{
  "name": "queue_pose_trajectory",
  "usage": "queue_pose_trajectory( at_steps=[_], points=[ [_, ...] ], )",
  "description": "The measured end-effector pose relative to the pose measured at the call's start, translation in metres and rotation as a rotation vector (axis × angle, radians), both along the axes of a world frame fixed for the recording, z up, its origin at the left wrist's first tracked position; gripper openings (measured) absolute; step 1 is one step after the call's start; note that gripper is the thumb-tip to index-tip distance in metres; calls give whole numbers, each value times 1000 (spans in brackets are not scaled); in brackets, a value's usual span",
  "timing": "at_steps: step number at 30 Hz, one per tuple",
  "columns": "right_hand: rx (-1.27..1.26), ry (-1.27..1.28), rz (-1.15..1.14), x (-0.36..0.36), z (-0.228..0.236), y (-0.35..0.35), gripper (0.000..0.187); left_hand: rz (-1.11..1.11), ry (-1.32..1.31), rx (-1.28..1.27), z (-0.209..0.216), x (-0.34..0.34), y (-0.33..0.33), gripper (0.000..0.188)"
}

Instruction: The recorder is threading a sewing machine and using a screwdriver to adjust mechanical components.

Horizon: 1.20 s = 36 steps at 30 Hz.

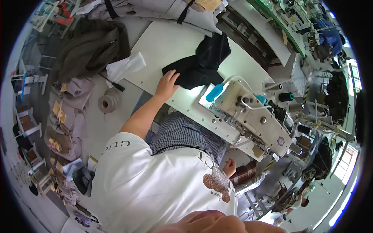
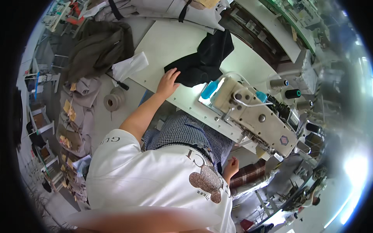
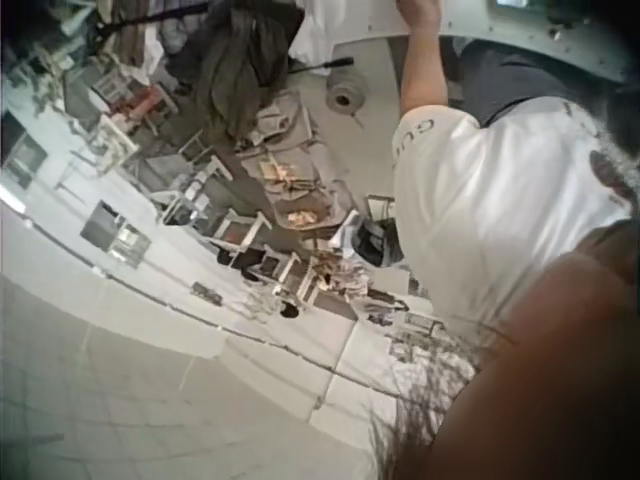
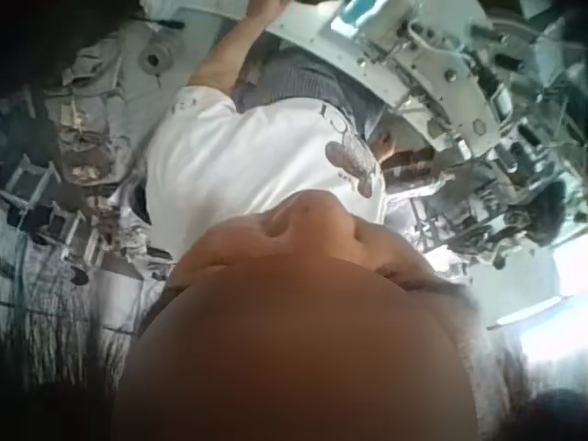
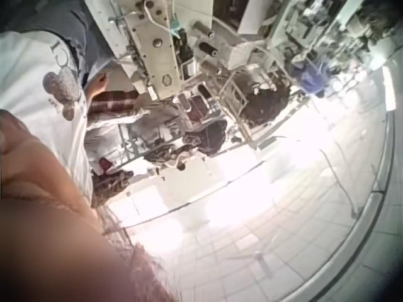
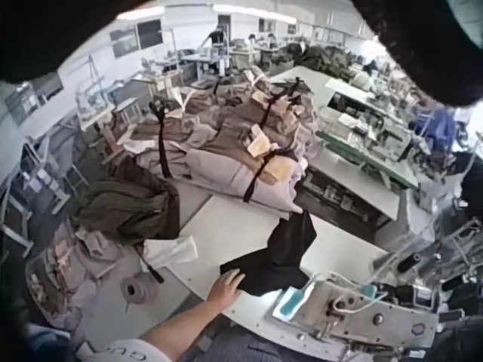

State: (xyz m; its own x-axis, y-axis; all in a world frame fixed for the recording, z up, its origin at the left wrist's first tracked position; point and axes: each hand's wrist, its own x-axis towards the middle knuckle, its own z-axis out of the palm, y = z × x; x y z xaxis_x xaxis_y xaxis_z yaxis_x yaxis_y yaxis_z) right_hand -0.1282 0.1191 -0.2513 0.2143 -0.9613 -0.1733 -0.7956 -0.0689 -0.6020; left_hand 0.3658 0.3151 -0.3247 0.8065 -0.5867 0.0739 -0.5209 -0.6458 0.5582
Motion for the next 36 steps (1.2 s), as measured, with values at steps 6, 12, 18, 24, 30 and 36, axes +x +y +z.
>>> queue_pose_trajectory(
  at_steps=[6,12,18,24,30,36],
  points=[
    [262,102,253,62,11,29,14,-153,-104,93,-16,9,-2,60],
    [341,97,499,143,-25,40,13,-157,-86,103,-16,16,0,59],
    [74,-129,920,222,-91,46,11,-152,-114,87,-20,12,1,56],
    [-95,-397,931,230,-125,62,14,-156,-254,-22,-52,6,8,52],
    [-132,-455,919,207,-114,83,10,-142,-382,-203,-59,-2,12,33],
    [113,-502,754,140,-108,134,12,85,167,-744,-53,10,37,24]
  ],
)
